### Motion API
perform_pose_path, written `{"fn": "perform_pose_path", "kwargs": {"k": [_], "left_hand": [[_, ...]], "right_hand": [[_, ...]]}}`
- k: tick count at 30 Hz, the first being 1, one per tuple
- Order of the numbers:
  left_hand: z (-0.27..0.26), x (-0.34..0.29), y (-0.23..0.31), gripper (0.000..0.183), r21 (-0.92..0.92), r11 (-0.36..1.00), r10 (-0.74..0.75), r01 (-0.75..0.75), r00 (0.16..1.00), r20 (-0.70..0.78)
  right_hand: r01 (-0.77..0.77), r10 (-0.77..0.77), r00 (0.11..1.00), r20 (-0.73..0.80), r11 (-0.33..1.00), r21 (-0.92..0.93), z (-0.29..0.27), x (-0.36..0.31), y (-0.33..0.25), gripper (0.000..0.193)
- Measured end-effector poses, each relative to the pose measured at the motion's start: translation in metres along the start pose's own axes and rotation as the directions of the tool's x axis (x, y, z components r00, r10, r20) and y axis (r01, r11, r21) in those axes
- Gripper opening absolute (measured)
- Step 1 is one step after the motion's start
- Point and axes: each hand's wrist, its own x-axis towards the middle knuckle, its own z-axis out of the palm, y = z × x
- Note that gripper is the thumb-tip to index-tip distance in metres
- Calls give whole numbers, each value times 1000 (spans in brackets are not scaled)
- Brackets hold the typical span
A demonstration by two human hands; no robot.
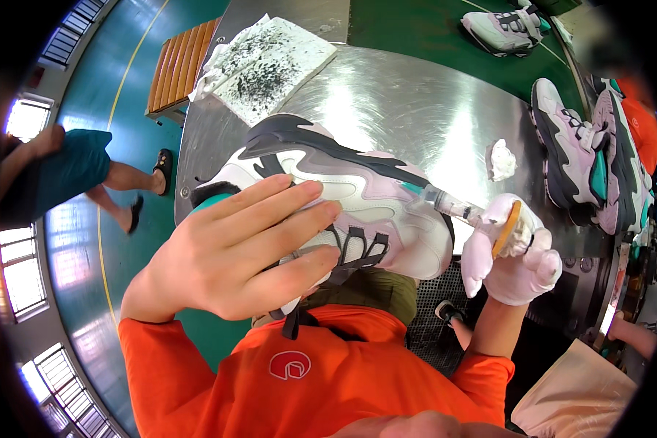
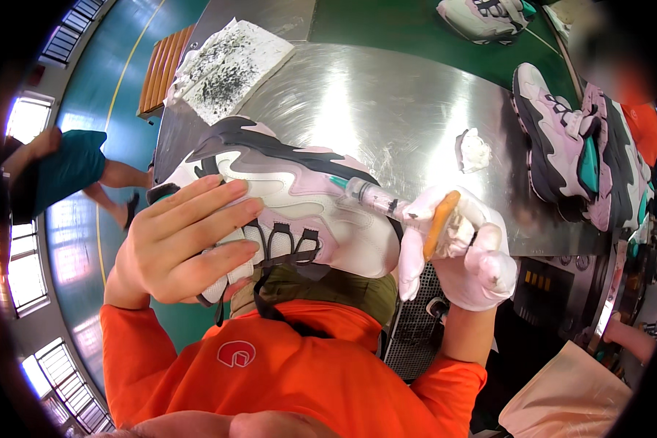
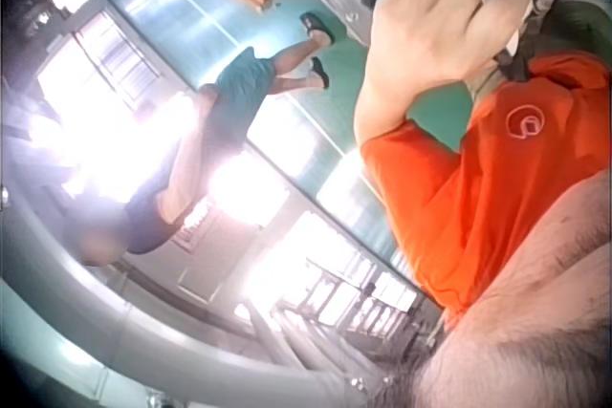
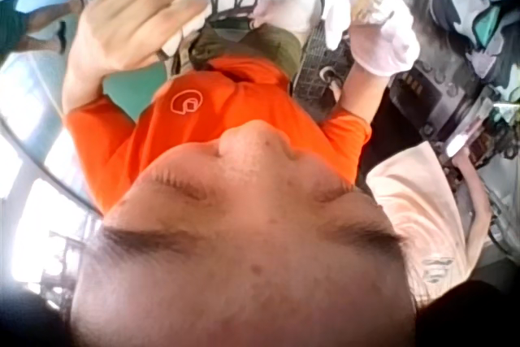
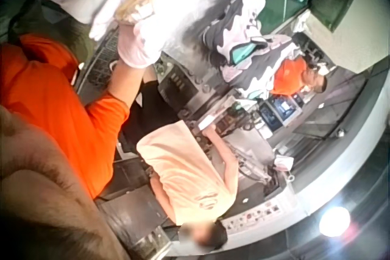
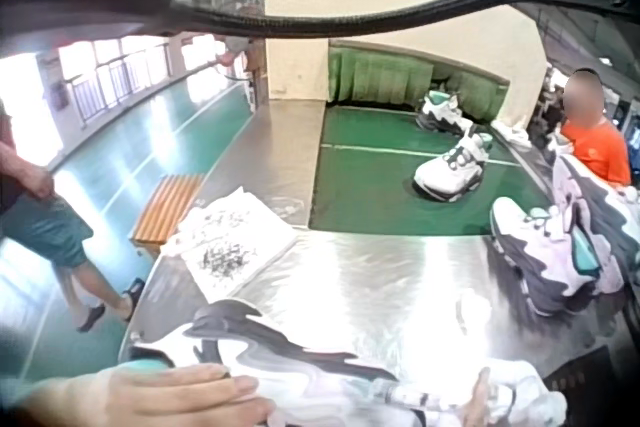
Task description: The person injects a liquid substance into the sole of a sneaker using a syringe. They repeatedly fill the syringe from a large white container and apply the liquid to the shoe's sole, rotating the shoe to access different areas. The person also wipes the syringe and the shoe with a tissue during the process.
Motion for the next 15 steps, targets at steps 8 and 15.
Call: {"fn": "perform_pose_path", "kwargs": {"k": [8,15], "left_hand": [[1,-1,-1,16,-4,1000,-2,1,1000,-27],[-1,2,1,16,2,1000,-19,19,1000,12]], "right_hand": [[-11,12,1000,14,998,-67,-7,1,1,66],[361,-361,932,47,932,-9,-55,-31,-9,29]]}}
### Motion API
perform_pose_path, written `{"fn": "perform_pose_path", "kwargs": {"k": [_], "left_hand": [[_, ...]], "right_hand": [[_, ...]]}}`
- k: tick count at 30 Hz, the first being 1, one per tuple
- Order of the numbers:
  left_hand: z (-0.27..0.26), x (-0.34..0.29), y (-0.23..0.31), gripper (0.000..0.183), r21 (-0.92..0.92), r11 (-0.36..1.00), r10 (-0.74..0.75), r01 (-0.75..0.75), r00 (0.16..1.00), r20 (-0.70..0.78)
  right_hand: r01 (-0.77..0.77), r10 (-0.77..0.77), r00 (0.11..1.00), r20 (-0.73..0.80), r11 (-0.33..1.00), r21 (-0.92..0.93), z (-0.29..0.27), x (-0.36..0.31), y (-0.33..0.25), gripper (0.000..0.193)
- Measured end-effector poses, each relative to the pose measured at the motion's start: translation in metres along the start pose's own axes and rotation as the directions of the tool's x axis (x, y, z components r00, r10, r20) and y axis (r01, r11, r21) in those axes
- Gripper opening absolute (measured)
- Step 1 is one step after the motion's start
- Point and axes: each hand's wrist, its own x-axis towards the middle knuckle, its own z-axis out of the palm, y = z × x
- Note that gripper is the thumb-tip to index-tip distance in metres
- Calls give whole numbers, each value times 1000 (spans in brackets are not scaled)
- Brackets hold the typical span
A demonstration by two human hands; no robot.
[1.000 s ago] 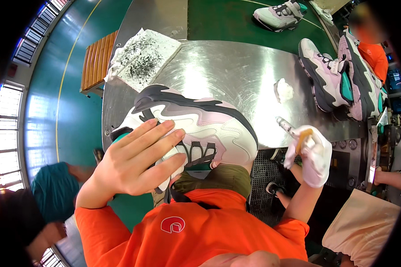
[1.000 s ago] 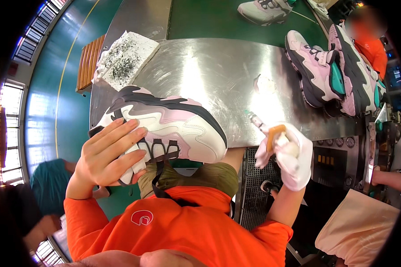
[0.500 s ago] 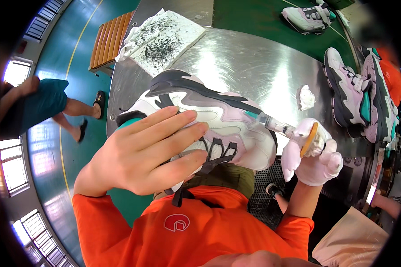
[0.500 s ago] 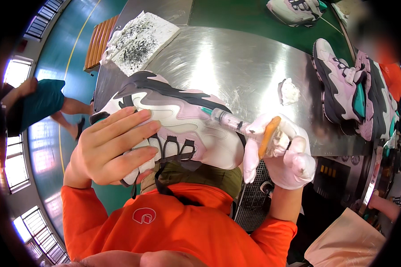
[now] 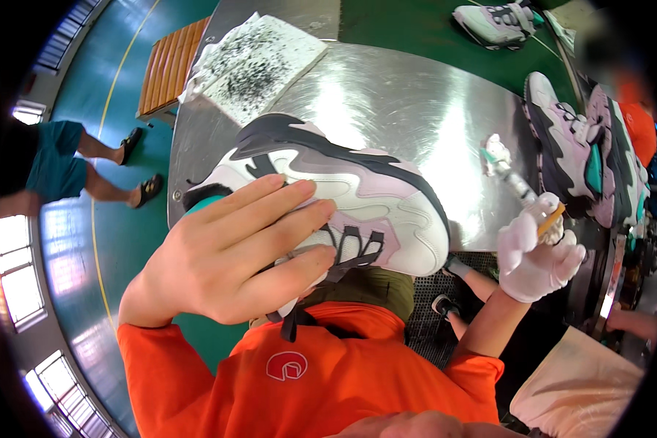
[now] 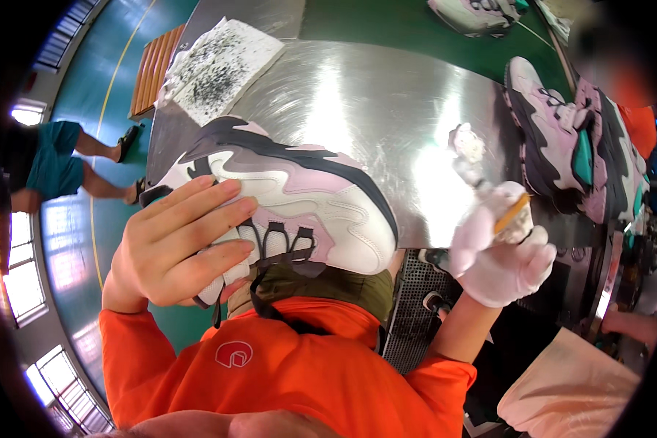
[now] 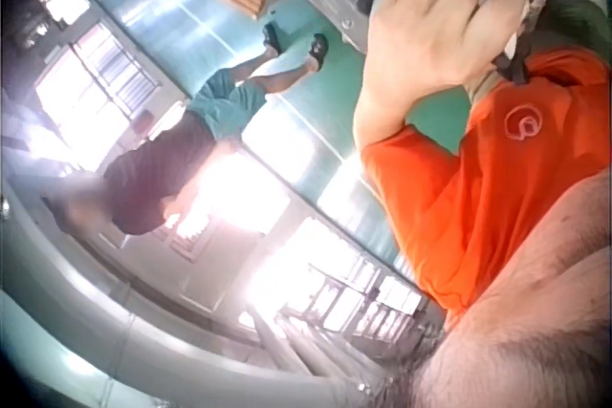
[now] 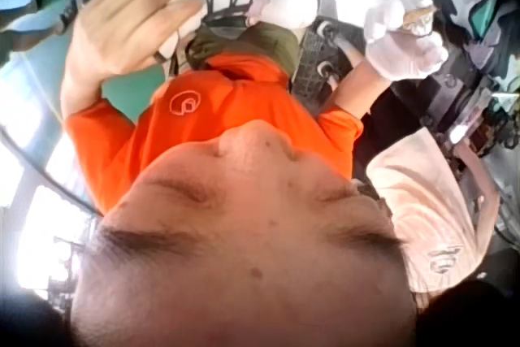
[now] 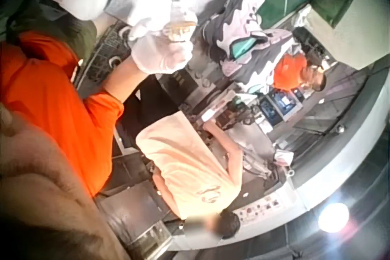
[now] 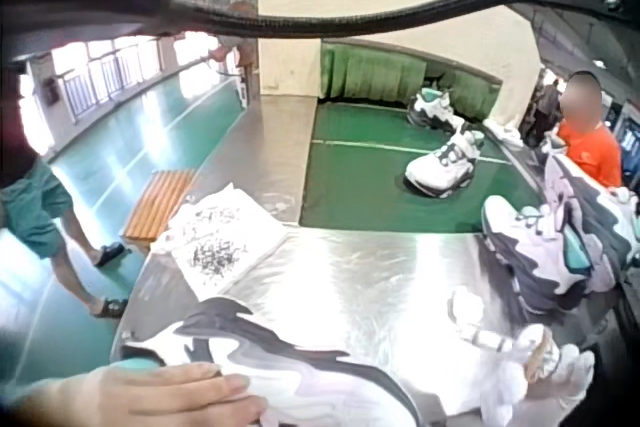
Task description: The person injects a liquid substance into the sole of a sneaker using a syringe. They repeatedly fill the syringe from a large white container and apply the liquid to the shoe's sole, rotating the shoe to access different areas. The person also wipes the syringe and the shoe with a tissue during the process.
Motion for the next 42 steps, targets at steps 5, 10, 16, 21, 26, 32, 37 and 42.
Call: {"fn": "perform_pose_path", "kwargs": {"k": [5,10,16,21,26,32,37,42], "left_hand": [[-1,2,0,19,5,1000,9,-9,1000,12],[-3,6,4,19,11,999,-45,45,999,-14],[-9,2,-2,26,-24,1000,4,-3,998,59],[-4,2,1,26,-21,1000,-7,7,1000,2],[-1,1,2,22,-27,999,-23,23,1000,-17],[1,1,-1,19,0,1000,-6,6,1000,-15],[1,4,-1,16,-16,1000,-24,24,999,-24],[2,4,-2,16,-31,998,-48,47,999,-25]], "right_hand": [[-58,183,940,-287,916,396,-58,-35,-12,50],[-18,117,974,-195,895,447,-61,-42,-27,59],[-62,183,881,-437,959,278,-60,-25,-17,58],[-76,129,838,-531,990,120,-63,-24,-16,57],[-274,23,865,-502,859,-433,-52,-27,-26,56],[-264,216,951,-222,941,-211,13,3,-12,76],[-202,203,978,-40,979,28,29,17,12,43],[-209,210,978,-16,978,23,34,25,23,41]]}}
